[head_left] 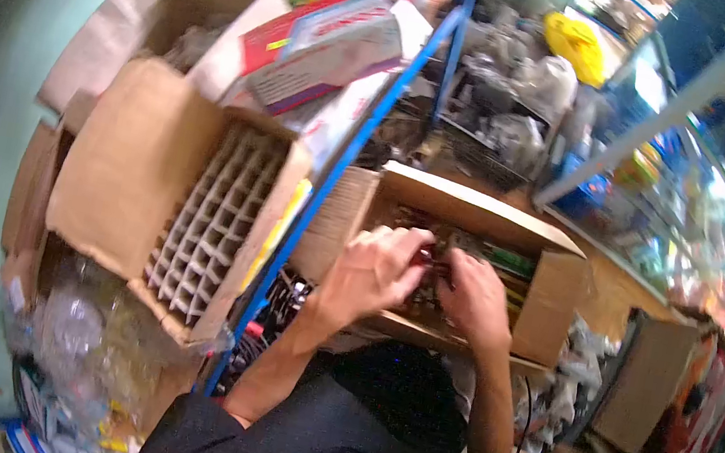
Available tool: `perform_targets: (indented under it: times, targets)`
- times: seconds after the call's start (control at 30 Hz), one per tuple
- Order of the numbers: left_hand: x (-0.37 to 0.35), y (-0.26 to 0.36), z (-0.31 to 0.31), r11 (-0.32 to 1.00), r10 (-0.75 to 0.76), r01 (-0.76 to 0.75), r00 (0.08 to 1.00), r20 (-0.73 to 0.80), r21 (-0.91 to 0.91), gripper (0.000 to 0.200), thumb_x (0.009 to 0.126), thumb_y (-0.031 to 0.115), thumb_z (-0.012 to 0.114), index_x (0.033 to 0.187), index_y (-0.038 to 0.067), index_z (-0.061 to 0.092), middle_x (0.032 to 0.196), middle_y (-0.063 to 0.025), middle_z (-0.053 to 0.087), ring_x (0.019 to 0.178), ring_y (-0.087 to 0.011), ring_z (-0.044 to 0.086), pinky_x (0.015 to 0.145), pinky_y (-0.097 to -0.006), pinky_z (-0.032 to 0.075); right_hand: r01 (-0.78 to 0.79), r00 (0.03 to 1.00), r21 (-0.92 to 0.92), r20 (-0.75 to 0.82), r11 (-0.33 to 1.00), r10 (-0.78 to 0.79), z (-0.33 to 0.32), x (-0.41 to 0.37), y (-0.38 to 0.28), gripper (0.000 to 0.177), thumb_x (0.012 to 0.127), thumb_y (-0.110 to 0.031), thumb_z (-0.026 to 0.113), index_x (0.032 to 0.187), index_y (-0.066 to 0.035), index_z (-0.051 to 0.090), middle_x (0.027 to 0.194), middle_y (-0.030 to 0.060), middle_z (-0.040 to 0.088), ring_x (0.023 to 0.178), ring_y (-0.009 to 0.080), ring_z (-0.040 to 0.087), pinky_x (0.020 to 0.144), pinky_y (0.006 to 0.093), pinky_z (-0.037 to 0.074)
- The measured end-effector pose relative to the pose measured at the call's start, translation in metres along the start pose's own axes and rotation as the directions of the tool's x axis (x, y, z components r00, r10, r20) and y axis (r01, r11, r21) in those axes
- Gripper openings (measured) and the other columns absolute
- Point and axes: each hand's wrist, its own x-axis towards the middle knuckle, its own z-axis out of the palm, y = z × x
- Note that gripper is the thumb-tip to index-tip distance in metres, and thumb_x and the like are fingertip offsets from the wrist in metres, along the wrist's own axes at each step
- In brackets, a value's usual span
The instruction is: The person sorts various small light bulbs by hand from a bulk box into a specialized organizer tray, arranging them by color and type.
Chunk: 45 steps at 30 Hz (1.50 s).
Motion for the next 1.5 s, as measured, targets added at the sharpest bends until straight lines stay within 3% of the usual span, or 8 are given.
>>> perform_targets:
  times: [0.13,0.23,0.37,0.47,0.7,0.87,1.17,1.5]
  targets:
    - [-0.032,0.027,-0.042,0.987,0.051,-0.070,0.990,-0.132,-0.145,0.033,0.086,0.012,0.069,0.119,0.009,0.066,0.098,-0.0157,0.067,0.092,-0.0353,0.067,0.083,-0.0445,0.055,-0.067,0.997,0.140,-0.022,0.988,0.070,-0.046,0.005,-0.035,0.023,0.085,-0.015,0.072,0.105,-0.005,0.064,0.101,0.0144,0.070,0.093,0.0352,0.064,0.086,0.0441,0.051]
    - [-0.065,0.042,-0.076,0.987,0.077,-0.124,0.925,-0.371,-0.104,0.035,0.086,0.013,0.075,0.120,0.011,0.067,0.097,-0.0103,0.068,0.092,-0.0298,0.067,0.082,-0.0422,0.054,-0.038,0.994,0.187,-0.095,0.982,0.057,-0.075,0.014,-0.075,0.024,0.088,-0.011,0.071,0.110,-0.004,0.065,0.096,0.0112,0.068,0.085,0.0281,0.063,0.079,0.0388,0.051]
    - [-0.116,0.049,-0.149,0.991,0.035,0.033,0.865,-0.501,0.126,0.033,0.085,0.008,0.077,0.116,0.004,0.068,0.101,-0.0123,0.071,0.087,-0.0281,0.068,0.080,-0.0377,0.055,0.190,0.948,0.357,-0.309,0.915,-0.077,-0.085,0.028,-0.131,0.033,0.085,-0.002,0.072,0.117,-0.004,0.067,0.105,0.0118,0.068,0.090,0.0259,0.066,0.081,0.0361,0.054]
    - [-0.152,0.049,-0.177,0.934,-0.045,0.258,0.769,-0.637,0.246,0.034,0.082,0.006,0.079,0.115,0.005,0.069,0.103,-0.0106,0.073,0.089,-0.0270,0.068,0.080,-0.0372,0.053,0.351,0.926,0.438,-0.295,0.828,-0.236,-0.083,0.035,-0.172,0.039,0.082,0.000,0.073,0.120,-0.004,0.068,0.106,0.0149,0.069,0.095,0.0297,0.067,0.084,0.0384,0.054]
    - [-0.192,0.041,-0.185,0.908,-0.218,0.384,0.774,-0.594,0.166,0.040,0.075,0.005,0.084,0.113,0.008,0.070,0.101,-0.0103,0.073,0.091,-0.0293,0.067,0.081,-0.0393,0.053,0.615,0.783,0.418,-0.218,0.669,-0.583,-0.059,0.053,-0.235,0.036,0.083,-0.009,0.075,0.118,-0.008,0.067,0.106,0.0093,0.069,0.094,0.0294,0.064,0.084,0.0397,0.053]
    - [-0.191,0.036,-0.186,0.899,-0.200,0.360,0.844,-0.497,0.250,0.038,0.072,0.007,0.084,0.108,0.005,0.073,0.097,-0.0100,0.072,0.093,-0.0304,0.067,0.086,-0.0390,0.050,0.619,0.767,0.446,-0.168,0.646,-0.619,-0.048,0.055,-0.247,0.036,0.084,-0.010,0.075,0.120,-0.009,0.068,0.106,0.0087,0.069,0.096,0.0290,0.063,0.085,0.0406,0.052]
    - [-0.197,0.027,-0.181,0.896,-0.296,0.398,0.865,-0.405,0.195,0.030,0.083,0.015,0.078,0.112,0.009,0.072,0.111,-0.0051,0.068,0.106,-0.0262,0.063,0.094,-0.0402,0.046,0.646,0.735,0.386,-0.078,0.659,-0.674,-0.038,0.052,-0.256,0.036,0.085,-0.013,0.075,0.121,-0.012,0.071,0.108,0.0055,0.069,0.101,0.0270,0.062,0.090,0.0405,0.050]
    - [-0.196,0.022,-0.179,0.917,-0.185,0.337,0.833,-0.521,0.213,0.020,0.086,0.015,0.077,0.104,0.007,0.072,0.099,-0.0056,0.070,0.098,-0.0277,0.065,0.091,-0.0407,0.047,0.658,0.704,0.308,0.071,0.687,-0.707,-0.034,0.044,-0.254,0.042,0.087,-0.022,0.072,0.128,-0.015,0.067,0.120,0.0024,0.062,0.117,0.0250,0.053,0.101,0.0457,0.039]
